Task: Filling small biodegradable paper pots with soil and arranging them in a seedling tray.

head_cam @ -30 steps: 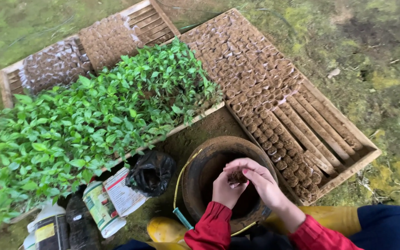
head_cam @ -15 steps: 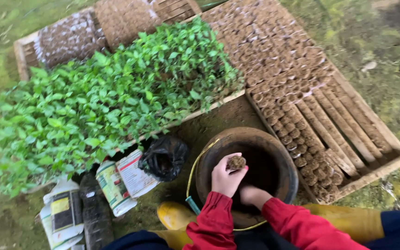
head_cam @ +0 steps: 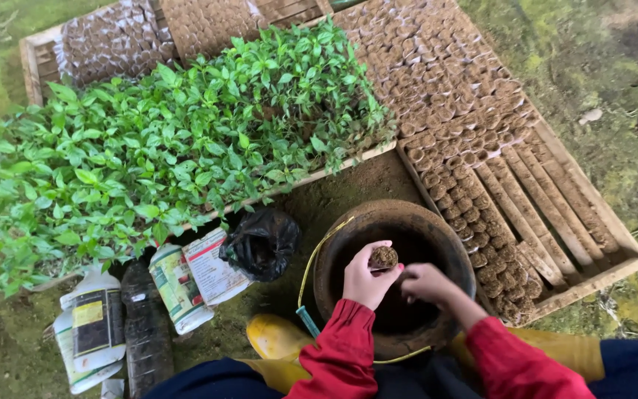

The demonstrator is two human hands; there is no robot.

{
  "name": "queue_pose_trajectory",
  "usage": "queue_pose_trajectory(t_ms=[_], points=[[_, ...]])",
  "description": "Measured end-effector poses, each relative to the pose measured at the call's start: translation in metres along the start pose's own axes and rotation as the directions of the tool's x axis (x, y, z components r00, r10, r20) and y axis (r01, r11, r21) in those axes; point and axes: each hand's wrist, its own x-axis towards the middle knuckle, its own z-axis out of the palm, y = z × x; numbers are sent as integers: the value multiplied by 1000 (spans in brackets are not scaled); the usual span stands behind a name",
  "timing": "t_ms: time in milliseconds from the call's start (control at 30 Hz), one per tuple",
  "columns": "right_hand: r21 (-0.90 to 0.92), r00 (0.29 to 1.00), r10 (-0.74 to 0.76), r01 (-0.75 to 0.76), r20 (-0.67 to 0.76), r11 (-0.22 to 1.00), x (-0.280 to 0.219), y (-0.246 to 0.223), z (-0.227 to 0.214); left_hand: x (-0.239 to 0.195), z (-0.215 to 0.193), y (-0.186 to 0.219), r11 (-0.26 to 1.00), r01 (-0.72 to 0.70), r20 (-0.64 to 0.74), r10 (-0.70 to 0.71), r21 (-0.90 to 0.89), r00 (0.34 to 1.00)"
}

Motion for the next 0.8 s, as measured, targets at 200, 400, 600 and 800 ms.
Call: queue_pose_trajectory(t_ms=[200, 400, 600, 800], points=[[554, 958, -243, 286, -152, 782, -82, -98, -36, -4, 5, 0, 994, 0, -17, 2, 111, 1000], [534, 875, -424, 480, -233, 696, -140, -158, -18, -1, 20, -21, 991, 23, 0, -23, 129, 1000], [58, 710, -685, 700, -161, 712, -150, -160, -6, -1, 25, -34, 991, -17, 16, 15, 135, 1000], [-568, 501, -859, 739, 106, 361, -159, -150, -1, -13, 18, 1, 978, -82, 35, 76, 194, 996]])
